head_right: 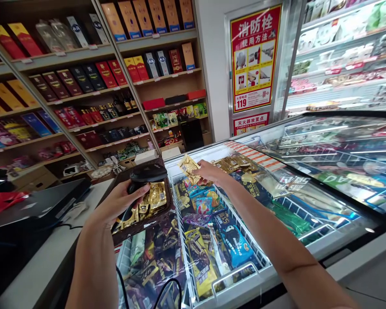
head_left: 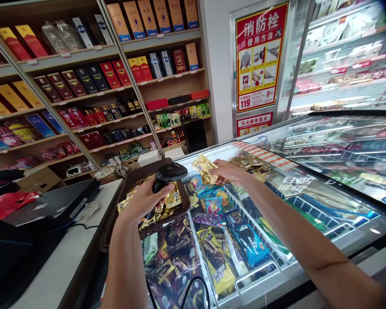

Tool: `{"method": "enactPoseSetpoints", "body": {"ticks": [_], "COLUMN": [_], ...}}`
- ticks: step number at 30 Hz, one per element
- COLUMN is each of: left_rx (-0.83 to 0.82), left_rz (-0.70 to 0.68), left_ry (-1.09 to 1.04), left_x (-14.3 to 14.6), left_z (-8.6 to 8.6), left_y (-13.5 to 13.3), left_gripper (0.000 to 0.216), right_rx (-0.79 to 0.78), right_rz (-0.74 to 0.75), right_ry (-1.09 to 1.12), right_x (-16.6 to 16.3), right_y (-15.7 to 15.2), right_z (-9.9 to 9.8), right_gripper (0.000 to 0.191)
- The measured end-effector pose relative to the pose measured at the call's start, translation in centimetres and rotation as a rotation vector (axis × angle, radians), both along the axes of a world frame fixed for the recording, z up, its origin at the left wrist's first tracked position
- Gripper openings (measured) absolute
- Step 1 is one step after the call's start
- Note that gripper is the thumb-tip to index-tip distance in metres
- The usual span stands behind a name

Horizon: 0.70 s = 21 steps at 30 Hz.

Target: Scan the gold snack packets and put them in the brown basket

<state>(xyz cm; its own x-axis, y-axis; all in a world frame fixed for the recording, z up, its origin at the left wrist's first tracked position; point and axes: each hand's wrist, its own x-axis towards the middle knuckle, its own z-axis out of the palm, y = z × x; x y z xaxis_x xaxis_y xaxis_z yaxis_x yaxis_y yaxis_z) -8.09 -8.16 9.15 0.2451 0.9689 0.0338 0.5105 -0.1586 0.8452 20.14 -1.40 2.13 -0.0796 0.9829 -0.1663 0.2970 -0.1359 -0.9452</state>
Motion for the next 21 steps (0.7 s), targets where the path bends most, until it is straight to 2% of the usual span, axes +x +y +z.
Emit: {"method": "enactPoseSetpoints", "body": {"ticks": [10, 15, 17, 21], "left_rx": [-0.012, -0.016, -0.025, -0.030], "left_rz": [0.019, 0.021, 0.026, 0.052], "left_ry": [0.001, 0.051, 0.073, 0.112], "left_x": [0.7, 0.5, 0.3, -0.1], "left_z": [0.1, 0.2, 0.2, 0.3], "left_y": [-0.4, 0.0, 0.2, 0.5], "left_gripper": [0.048, 0.051, 0.051, 0.053], "right_rx": [0.027, 0.015, 0.002, 0.022], "right_rz": [-0.005, -0.002, -0.049, -0.270], "right_ry": [0.002, -0.012, -0.036, -0.110], "right_x": [-0.4, -0.4, -0.1, 2.4], "right_y": [0.0, 1.0, 1.9, 3.9], "right_z": [-0.3, -1.5, -2.3, -3.9], "right_gripper": [0.029, 0.031, 0.032, 0.029]}}
